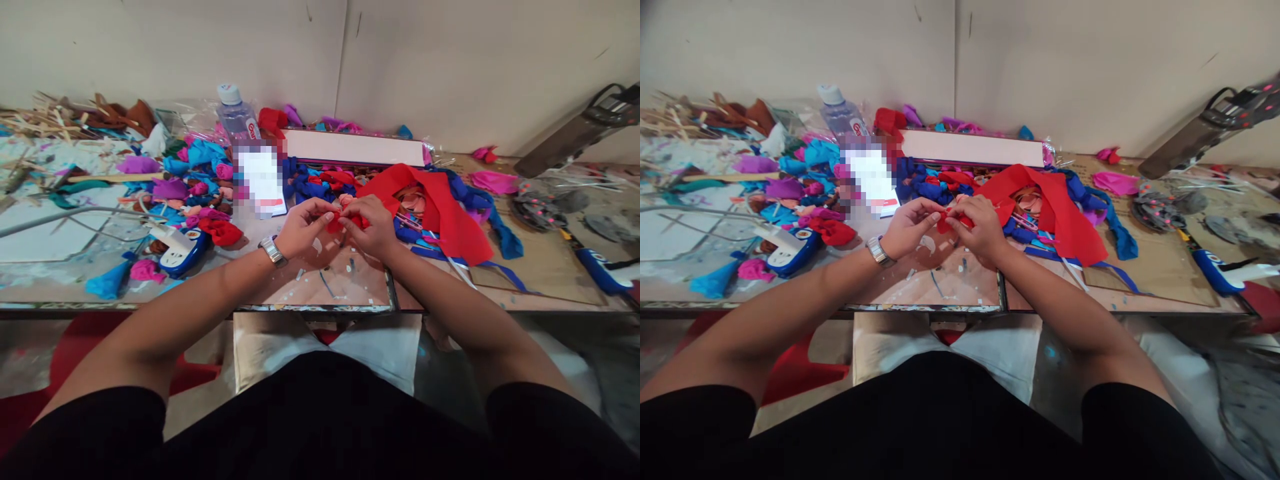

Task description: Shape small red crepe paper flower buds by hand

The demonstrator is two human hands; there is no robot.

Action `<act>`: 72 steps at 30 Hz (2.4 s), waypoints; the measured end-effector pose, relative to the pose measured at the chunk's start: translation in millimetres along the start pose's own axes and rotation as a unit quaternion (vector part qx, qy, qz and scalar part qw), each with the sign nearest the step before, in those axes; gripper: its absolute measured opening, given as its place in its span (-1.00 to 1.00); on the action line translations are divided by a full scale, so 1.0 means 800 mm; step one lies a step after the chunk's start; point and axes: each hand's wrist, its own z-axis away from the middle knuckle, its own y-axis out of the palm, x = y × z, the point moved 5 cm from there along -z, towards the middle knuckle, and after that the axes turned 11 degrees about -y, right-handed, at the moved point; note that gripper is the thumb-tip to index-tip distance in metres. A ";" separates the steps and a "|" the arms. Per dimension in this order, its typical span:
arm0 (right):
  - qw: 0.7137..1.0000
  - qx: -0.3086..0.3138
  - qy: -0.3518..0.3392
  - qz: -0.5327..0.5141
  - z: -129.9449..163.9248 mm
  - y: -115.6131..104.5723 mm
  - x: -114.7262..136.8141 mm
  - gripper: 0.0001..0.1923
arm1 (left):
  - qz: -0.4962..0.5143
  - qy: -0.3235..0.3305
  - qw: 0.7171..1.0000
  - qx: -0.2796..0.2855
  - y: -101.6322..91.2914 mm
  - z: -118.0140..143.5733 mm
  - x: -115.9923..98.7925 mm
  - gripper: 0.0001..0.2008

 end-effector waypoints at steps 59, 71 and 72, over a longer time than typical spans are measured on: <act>1.000 -0.012 0.007 -0.021 -0.002 -0.003 -0.001 -0.56 | -0.048 0.076 0.996 -0.002 -0.001 0.003 -0.008 -0.62; 1.000 -0.006 0.018 -0.009 0.001 0.000 -0.006 -0.48 | -0.227 0.165 0.960 -0.014 -0.002 0.016 -0.031 -0.66; 1.000 -0.003 0.020 -0.009 0.001 0.000 -0.006 -0.48 | -0.228 0.168 0.959 -0.015 -0.002 0.016 -0.031 -0.66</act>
